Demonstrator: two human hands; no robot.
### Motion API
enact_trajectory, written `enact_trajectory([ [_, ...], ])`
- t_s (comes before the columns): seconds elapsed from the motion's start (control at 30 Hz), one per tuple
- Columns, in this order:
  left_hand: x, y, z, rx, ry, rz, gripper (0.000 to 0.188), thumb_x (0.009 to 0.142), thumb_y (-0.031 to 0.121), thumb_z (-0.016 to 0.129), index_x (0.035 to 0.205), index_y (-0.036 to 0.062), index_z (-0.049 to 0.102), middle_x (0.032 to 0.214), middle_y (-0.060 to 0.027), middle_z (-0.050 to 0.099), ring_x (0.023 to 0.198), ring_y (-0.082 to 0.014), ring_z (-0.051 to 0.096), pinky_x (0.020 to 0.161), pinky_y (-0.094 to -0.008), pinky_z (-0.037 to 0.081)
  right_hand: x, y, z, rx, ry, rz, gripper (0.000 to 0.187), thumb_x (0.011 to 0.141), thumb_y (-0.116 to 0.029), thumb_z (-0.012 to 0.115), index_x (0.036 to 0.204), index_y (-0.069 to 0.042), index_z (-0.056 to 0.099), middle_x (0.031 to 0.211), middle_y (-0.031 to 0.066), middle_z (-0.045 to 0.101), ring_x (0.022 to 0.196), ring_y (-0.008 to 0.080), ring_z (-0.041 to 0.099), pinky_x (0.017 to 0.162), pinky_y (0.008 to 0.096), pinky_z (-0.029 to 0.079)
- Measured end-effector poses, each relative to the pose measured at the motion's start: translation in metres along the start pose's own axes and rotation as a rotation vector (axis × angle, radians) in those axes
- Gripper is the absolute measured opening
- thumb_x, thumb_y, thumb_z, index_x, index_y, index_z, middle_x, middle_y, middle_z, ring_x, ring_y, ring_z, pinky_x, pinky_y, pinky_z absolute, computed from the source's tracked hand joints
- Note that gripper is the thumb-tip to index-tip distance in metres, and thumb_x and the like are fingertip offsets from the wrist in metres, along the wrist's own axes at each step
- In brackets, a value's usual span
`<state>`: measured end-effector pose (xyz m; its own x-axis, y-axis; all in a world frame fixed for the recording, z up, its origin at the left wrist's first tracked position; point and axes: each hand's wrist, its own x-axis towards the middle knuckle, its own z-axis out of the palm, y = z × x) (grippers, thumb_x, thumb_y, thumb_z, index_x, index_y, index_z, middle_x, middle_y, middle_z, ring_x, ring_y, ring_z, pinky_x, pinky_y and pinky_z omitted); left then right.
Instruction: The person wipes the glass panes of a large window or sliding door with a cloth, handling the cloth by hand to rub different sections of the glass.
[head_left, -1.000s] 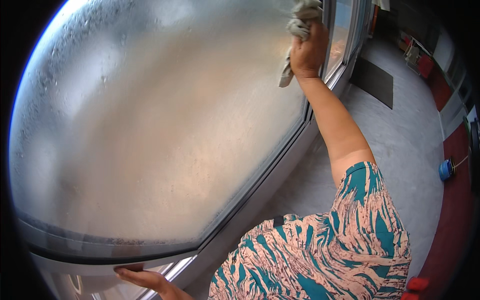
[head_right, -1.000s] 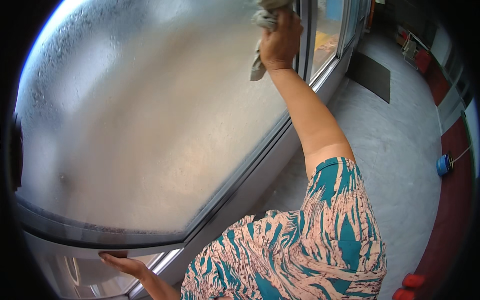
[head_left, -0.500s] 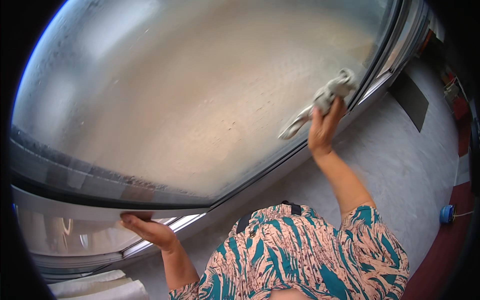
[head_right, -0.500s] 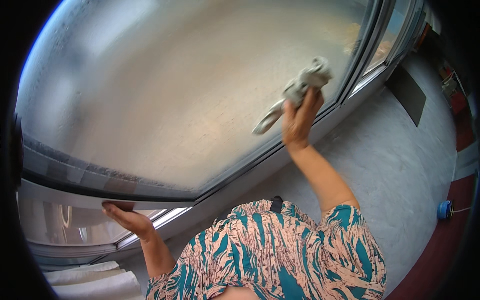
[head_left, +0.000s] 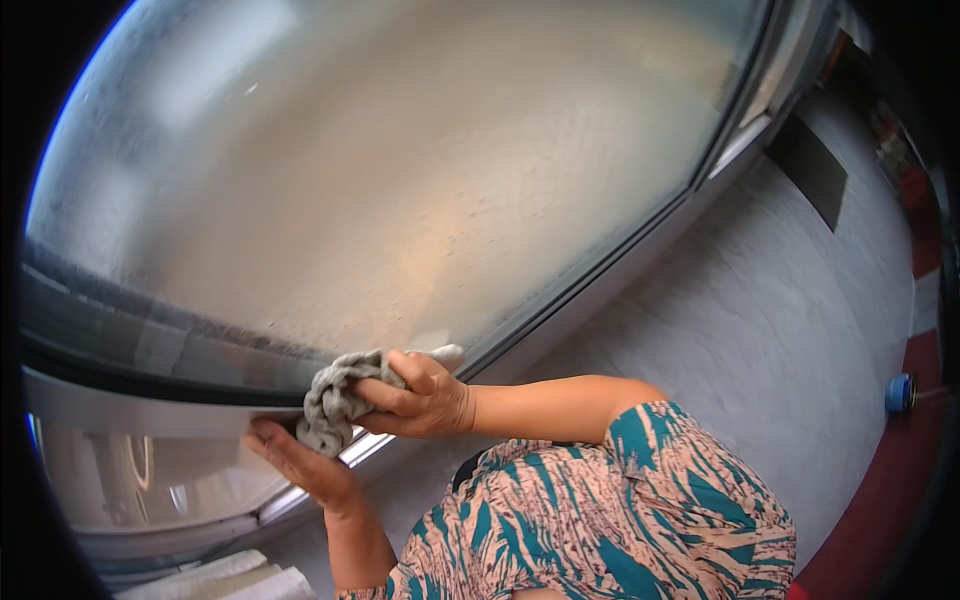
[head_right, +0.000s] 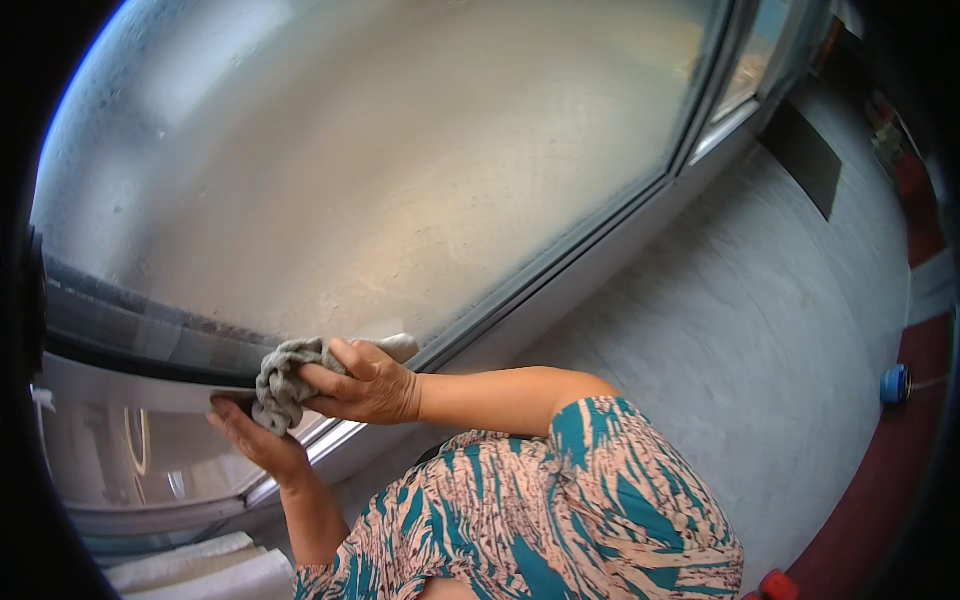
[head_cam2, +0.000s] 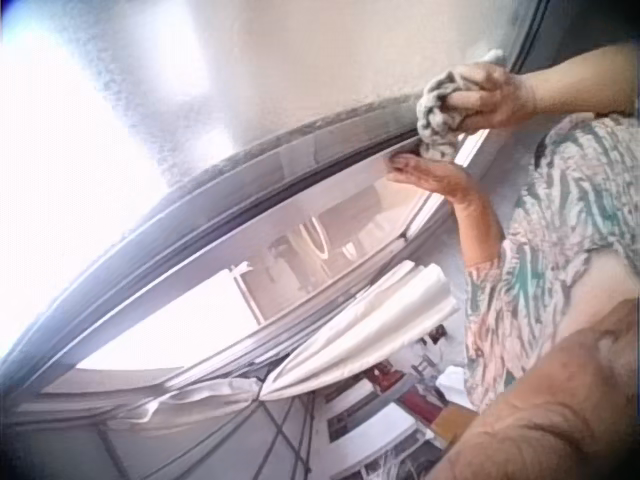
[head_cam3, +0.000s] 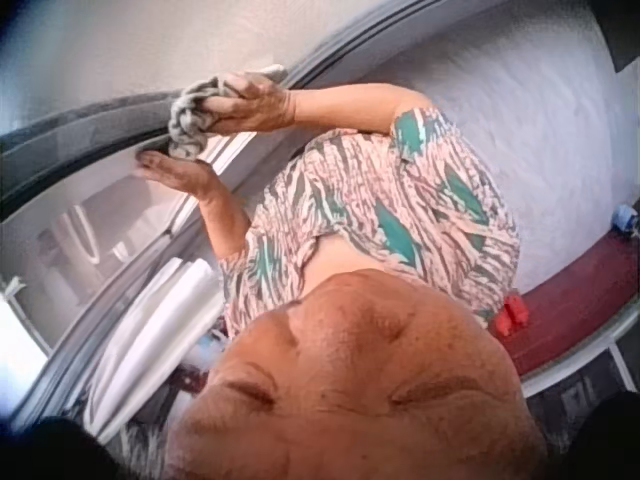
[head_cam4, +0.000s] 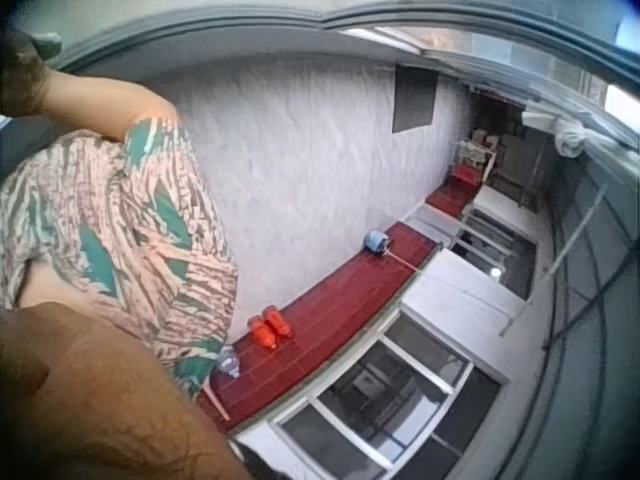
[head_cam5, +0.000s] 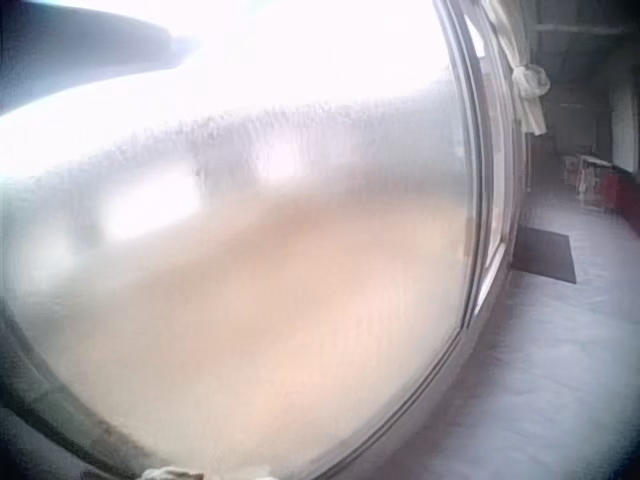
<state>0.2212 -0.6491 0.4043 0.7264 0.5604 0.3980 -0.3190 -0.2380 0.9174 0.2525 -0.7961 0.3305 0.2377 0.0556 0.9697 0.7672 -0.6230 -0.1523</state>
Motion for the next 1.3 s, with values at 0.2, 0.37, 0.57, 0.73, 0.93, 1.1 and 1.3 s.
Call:
enact_trajectory([
  [0.2, -0.002, -0.025, -0.033, -0.063, -0.160, 0.106, 0.043, 0.100, 0.035, 0.046, 0.127, 0.0019, 0.040, 0.116, -0.0069, 0.051, 0.101, -0.0135, 0.049, 0.087, -0.0265, 0.039, -0.040, 0.053, -0.045, -0.129, -0.099, -0.096, 0.031, 0.080, -0.032, 0.061, 0.110, -0.041, 0.062, 0.120, 0.0011, 0.048, 0.106, 0.0252, 0.044, 0.076, 0.0327, 0.042],
  [0.37, 0.006, -0.052, -0.056, -0.073, -0.033, 0.154, 0.049, 0.101, 0.035, 0.042, 0.131, -0.0022, 0.036, 0.128, -0.0138, 0.046, 0.112, -0.0202, 0.049, 0.095, -0.0302, 0.039, -0.065, 0.109, -0.099, -0.446, -0.216, -0.057, 0.031, 0.082, -0.033, 0.059, 0.112, -0.043, 0.061, 0.125, 0.0044, 0.047, 0.108, 0.0273, 0.045, 0.081, 0.0349, 0.039],
  [0.57, 0.003, -0.033, -0.060, 0.075, 0.122, 0.227, 0.051, 0.101, 0.043, 0.035, 0.123, -0.0030, 0.038, 0.113, -0.0159, 0.050, 0.098, -0.0190, 0.053, 0.082, -0.0282, 0.045, -0.070, 0.181, -0.152, -0.699, 0.007, 0.139, 0.040, 0.078, -0.015, 0.066, 0.116, -0.027, 0.061, 0.130, 0.0161, 0.044, 0.106, 0.0370, 0.046, 0.086, 0.0434, 0.041],
  [0.73, 0.012, -0.051, -0.097, 0.239, 0.248, 0.234, 0.065, 0.099, 0.054, 0.029, 0.127, -0.0041, 0.039, 0.121, -0.0225, 0.049, 0.106, -0.0280, 0.056, 0.084, -0.0338, 0.050, -0.051, 0.215, -0.193, -0.785, 0.090, 0.243, 0.053, 0.079, -0.007, 0.058, 0.129, -0.020, 0.049, 0.136, 0.0202, 0.038, 0.110, 0.0394, 0.045, 0.093, 0.0449, 0.040],
  [0.93, 0.025, -0.065, -0.125, 0.132, 0.319, 0.177, 0.067, 0.098, 0.055, 0.028, 0.134, -0.0008, 0.039, 0.134, -0.0198, 0.044, 0.120, -0.0290, 0.048, 0.101, -0.0382, 0.040, -0.083, 0.255, -0.205, -0.786, 0.298, 0.550, 0.057, 0.086, -0.012, 0.055, 0.139, -0.011, 0.034, 0.133, 0.0206, 0.040, 0.119, 0.0392, 0.041, 0.101, 0.0454, 0.035],
  [1.1, 0.036, -0.063, -0.138, 0.047, 0.312, 0.183, 0.067, 0.098, 0.055, 0.028, 0.136, 0.0005, 0.037, 0.134, -0.0184, 0.044, 0.119, -0.0281, 0.049, 0.098, -0.0367, 0.042, -0.137, 0.284, -0.186, -0.752, 0.478, 0.818, 0.054, 0.087, -0.014, 0.053, 0.138, -0.008, 0.035, 0.132, 0.0224, 0.041, 0.118, 0.0394, 0.041, 0.098, 0.0465, 0.038],
  [1.3, 0.046, -0.055, -0.128, -0.017, 0.301, 0.225, 0.062, 0.100, 0.052, 0.027, 0.129, -0.0004, 0.042, 0.124, -0.0158, 0.050, 0.112, -0.0255, 0.051, 0.096, -0.0363, 0.042, -0.209, 0.297, -0.168, -0.097, 0.596, 1.292, 0.047, 0.091, -0.041, 0.050, 0.117, -0.002, 0.050, 0.100, 0.0160, 0.061, 0.090, 0.0311, 0.060, 0.080, 0.0396, 0.046],
])
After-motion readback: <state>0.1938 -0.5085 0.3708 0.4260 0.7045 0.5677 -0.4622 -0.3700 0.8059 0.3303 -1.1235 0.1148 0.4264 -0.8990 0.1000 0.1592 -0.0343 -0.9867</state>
